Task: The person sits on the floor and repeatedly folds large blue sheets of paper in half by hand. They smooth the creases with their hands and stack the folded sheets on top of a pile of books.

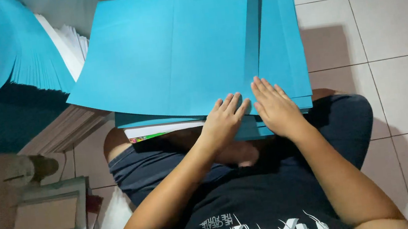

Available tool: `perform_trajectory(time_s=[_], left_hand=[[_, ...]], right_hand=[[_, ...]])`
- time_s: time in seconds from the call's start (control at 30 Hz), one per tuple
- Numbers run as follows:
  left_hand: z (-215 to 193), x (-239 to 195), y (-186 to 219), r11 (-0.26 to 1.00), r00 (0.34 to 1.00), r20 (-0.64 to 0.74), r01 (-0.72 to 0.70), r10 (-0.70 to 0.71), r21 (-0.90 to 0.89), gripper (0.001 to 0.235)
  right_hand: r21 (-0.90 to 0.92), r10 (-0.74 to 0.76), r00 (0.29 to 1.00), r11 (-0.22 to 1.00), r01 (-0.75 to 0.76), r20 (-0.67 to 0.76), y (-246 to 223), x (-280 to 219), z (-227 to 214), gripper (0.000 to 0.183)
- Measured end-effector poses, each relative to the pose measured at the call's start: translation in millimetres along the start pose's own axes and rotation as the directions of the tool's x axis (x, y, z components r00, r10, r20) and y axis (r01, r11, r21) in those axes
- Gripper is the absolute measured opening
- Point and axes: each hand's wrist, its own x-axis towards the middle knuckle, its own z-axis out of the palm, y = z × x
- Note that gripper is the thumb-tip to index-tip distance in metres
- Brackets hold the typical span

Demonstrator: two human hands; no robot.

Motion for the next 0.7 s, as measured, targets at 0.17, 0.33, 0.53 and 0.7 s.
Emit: perform_trajectory(time_s=[0.17, 0.33, 0.53, 0.7], left_hand=[[-5.3, 2.3, 4.4, 0.999, 0.999, 0.036, 0.003, -0.002, -0.045, 0.061], [-15.3, 9.9, 15.2, 0.995, 0.990, 0.103, 0.096, -0.092, -0.034, 0.054], [-19.6, 12.3, 18.0, 0.992, 0.984, 0.135, 0.124, -0.117, -0.038, 0.053], [-12.4, 13.0, 16.8, 0.992, 0.984, 0.148, 0.111, -0.100, -0.067, 0.054]], right_hand=[[-0.188, 0.002, 0.996, 0.982, -0.018, -0.084, 14.2, 67.2, -6.7, 0.069], [-0.167, 0.077, 0.990, 0.981, -0.097, -0.119, 24.5, 106.8, -13.7, 0.073], [-0.220, 0.034, 0.990, 0.973, -0.064, -0.137, -0.6, 46.6, 11.4, 0.076], [-0.185, 0.037, 0.990, 0.981, -0.062, -0.134, 22.1, 86.0, 0.1, 0.074]])
